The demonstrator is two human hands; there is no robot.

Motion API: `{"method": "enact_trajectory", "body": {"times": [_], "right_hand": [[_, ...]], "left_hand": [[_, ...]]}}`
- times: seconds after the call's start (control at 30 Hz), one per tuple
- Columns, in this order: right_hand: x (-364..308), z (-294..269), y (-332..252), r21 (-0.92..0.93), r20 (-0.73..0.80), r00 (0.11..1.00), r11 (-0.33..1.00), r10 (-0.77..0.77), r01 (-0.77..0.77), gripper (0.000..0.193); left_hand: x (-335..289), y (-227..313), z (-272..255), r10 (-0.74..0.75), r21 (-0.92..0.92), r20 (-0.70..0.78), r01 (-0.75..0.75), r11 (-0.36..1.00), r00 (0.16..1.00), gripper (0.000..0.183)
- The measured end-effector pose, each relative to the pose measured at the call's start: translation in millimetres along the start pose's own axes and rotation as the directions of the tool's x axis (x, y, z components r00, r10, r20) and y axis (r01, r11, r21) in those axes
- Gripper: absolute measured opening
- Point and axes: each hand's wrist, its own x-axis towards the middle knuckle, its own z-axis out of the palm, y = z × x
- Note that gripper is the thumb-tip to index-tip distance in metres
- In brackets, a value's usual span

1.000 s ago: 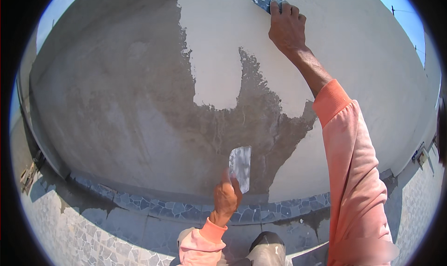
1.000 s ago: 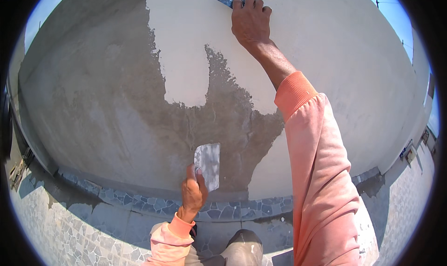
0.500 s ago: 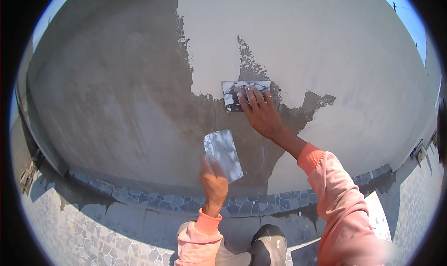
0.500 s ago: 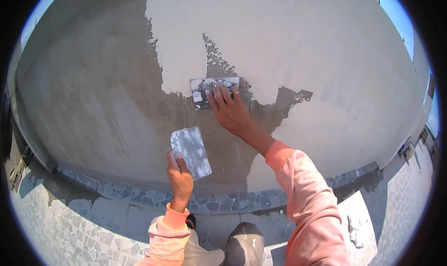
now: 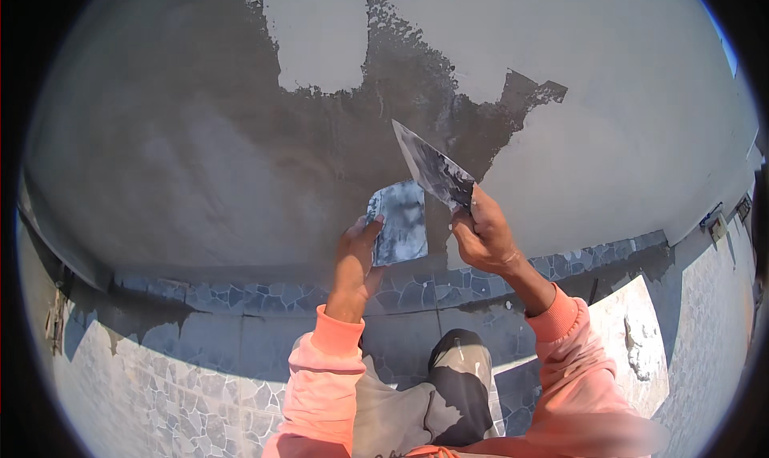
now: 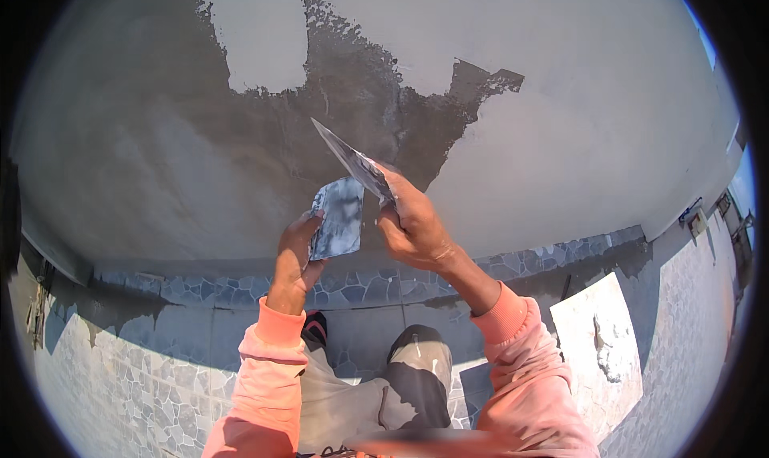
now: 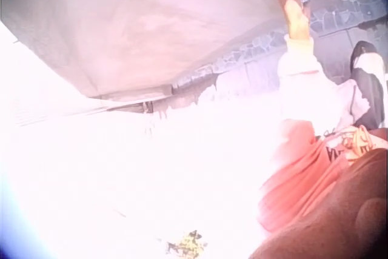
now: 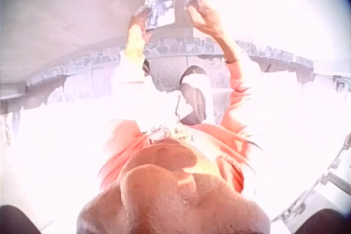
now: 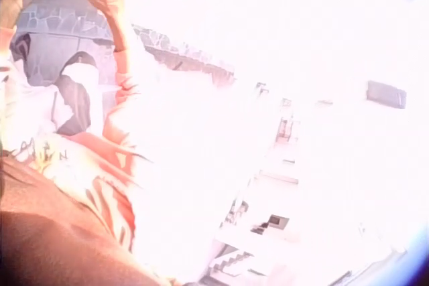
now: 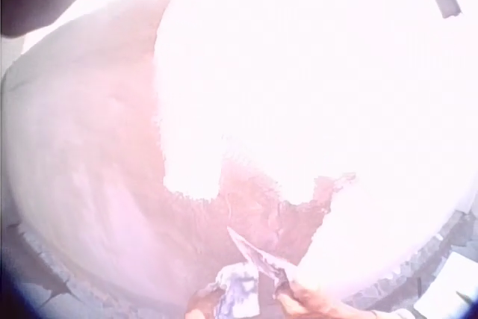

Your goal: Apply putty or plaster to a wall using a spatula and a flat board.

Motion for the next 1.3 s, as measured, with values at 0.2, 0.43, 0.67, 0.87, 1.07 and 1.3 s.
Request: {"method": "enact_trajectory", "body": {"times": [0.2, 0.43, 0.67, 0.87, 1.07, 1.3], "right_hand": [[-69.7, 4.7, 13.7, -0.32, 0.34, 0.868, 0.823, -0.363, 0.469, 0.061], [-177.3, -42.7, 52.4, -0.498, 0.124, 0.992, 0.864, -0.008, 0.069, 0.063], [-276.1, -76.3, 6.3, 0.42, -0.501, 0.455, 0.667, 0.736, -0.616, 0.034], [-356.1, -167.0, -51.1, 0.121, -0.863, 0.196, 0.568, 0.465, -0.814, 0.028], [-398.5, -238.8, -66.2, -0.381, -0.917, 0.379, 0.003, 0.126, -0.924, 0.032], [-415.5, -235.8, 0.6, -0.533, -0.839, 0.421, -0.366, 0.344, -0.763, 0.038]], "left_hand": [[-7.8, -34.1, -14.1, 0.025, -0.047, 0.232, -0.014, 0.999, 0.972, 0.026], [-13.4, -47.6, 5.5, -0.019, 0.038, 0.137, 0.014, 0.999, 0.99, 0.024], [14.0, -66.9, -35.3, 0.009, 0.14, 0.148, -0.03, 0.99, 0.989, 0.037], [24.7, -115.1, 0.3, -0.203, 0.425, 0.314, 0.054, 0.903, 0.928, 0.037], [58.1, -128.4, -9.9, -0.191, 0.41, 0.457, -0.015, 0.912, 0.869, 0.036], [78.9, -143.1, 29.1, -0.274, 0.47, 0.601, -0.055, 0.881, 0.75, 0.032]]}}
